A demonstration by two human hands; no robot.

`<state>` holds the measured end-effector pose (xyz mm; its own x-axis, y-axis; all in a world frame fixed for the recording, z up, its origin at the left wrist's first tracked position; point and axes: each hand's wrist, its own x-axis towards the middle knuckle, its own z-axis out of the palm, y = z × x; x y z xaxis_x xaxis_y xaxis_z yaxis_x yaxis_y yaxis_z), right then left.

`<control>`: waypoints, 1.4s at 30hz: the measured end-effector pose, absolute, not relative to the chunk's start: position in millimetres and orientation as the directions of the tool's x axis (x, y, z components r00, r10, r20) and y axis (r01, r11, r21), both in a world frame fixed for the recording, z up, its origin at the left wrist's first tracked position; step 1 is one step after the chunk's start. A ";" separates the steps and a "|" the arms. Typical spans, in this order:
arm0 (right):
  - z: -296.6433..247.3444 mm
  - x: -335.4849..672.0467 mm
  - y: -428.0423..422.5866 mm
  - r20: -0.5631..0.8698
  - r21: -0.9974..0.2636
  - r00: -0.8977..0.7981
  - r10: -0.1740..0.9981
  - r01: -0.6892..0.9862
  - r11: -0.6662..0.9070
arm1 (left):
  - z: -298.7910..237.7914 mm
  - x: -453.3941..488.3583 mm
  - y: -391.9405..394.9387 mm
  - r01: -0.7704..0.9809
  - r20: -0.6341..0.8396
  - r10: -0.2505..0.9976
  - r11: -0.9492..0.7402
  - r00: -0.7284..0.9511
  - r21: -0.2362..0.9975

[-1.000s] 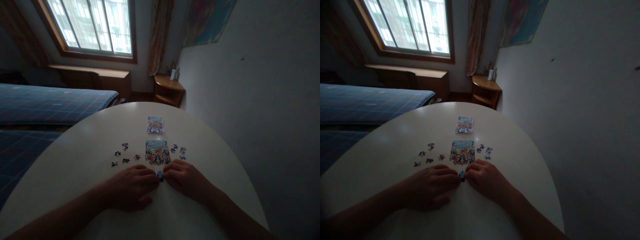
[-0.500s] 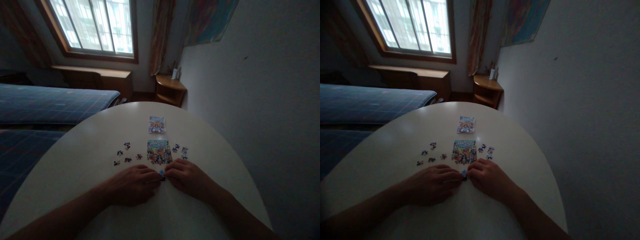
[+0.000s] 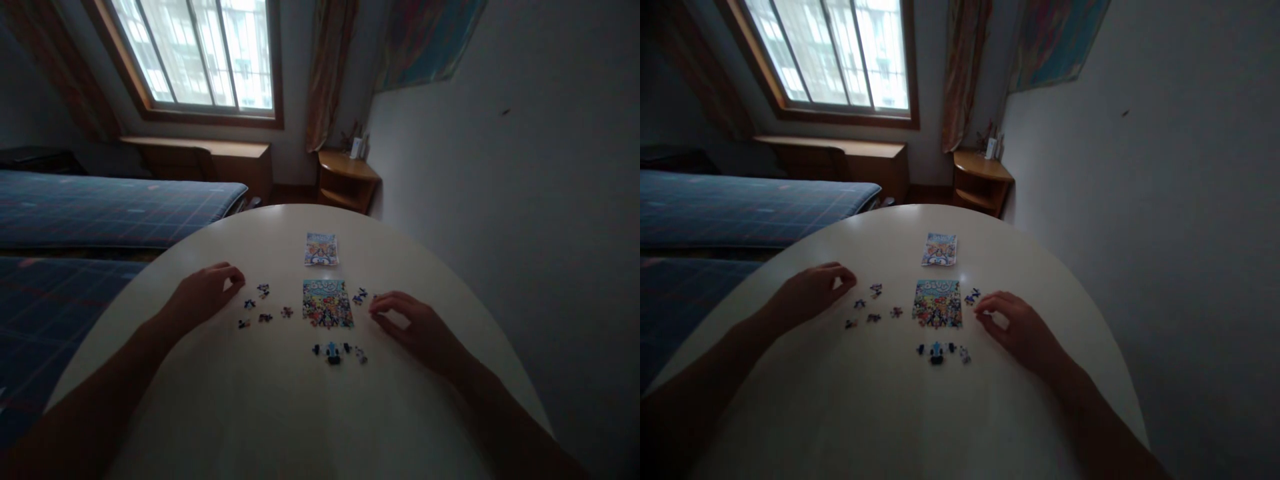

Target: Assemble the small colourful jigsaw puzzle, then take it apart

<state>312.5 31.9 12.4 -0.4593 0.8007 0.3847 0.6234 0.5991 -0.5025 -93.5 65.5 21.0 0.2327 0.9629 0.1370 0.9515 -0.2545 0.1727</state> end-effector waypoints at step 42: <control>5.2 337.8 52.8 0.126 -0.504 -0.370 0.920 0.775 0.381 | 13.9 -79.6 53.1 0.954 -0.032 0.987 -0.141 0.155 0.263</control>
